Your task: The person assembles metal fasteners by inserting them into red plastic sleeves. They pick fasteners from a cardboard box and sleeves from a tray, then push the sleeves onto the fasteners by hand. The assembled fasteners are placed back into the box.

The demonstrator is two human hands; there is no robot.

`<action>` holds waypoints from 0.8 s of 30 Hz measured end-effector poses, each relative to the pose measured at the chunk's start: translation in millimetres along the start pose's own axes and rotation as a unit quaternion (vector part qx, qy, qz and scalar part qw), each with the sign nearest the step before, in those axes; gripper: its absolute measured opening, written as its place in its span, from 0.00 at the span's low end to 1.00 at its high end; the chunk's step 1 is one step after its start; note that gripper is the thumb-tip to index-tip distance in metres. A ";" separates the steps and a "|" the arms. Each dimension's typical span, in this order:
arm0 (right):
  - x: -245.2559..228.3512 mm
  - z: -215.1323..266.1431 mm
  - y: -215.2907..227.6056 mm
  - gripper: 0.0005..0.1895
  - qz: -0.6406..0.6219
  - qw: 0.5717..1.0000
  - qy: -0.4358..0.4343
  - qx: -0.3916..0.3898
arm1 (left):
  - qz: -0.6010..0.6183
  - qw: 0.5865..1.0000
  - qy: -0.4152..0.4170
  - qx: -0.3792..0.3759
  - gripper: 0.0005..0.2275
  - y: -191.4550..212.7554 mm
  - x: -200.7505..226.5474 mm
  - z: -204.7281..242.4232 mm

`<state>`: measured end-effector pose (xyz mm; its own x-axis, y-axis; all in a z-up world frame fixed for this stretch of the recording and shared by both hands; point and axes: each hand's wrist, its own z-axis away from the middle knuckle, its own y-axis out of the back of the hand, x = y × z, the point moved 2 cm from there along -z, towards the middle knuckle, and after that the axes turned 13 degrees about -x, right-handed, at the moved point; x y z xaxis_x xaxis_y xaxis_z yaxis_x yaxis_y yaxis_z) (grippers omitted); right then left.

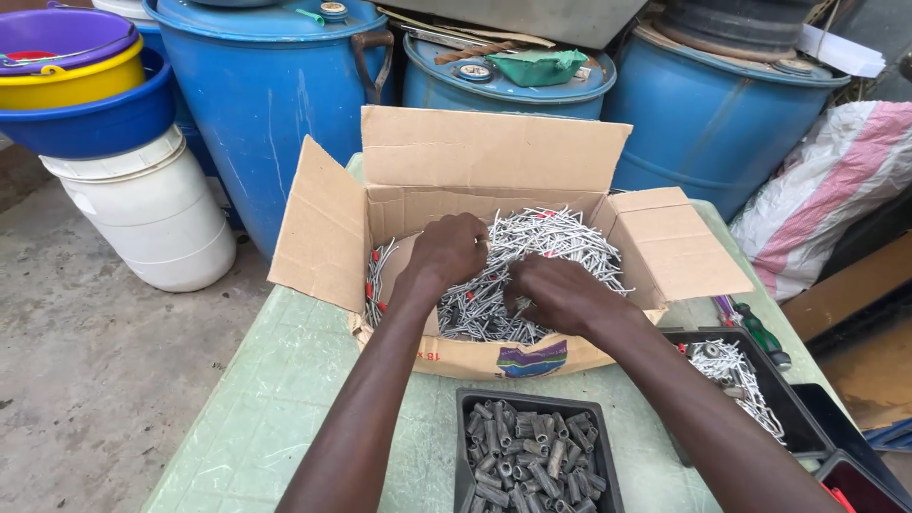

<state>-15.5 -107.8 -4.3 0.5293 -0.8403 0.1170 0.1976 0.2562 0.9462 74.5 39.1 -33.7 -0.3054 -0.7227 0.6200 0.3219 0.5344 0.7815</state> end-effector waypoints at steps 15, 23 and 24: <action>28.2 15.0 -10.5 0.08 -0.390 0.896 0.026 0.213 | 0.103 0.966 -0.157 -0.176 0.13 20.4 33.6 51.6; 42.0 17.1 -23.5 0.09 -0.512 0.811 0.049 0.278 | 0.177 0.953 -0.189 -0.156 0.10 13.7 30.7 38.5; 41.3 19.4 -23.1 0.09 -0.533 0.797 0.050 0.280 | 0.190 0.948 -0.202 -0.154 0.09 11.1 28.8 35.7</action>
<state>-14.2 -157.8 -15.4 0.3750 -0.3883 -0.8418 0.1942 -0.8550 0.4809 37.3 39.9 -4.7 -0.4129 -0.2438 0.8775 0.7048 0.5248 0.4774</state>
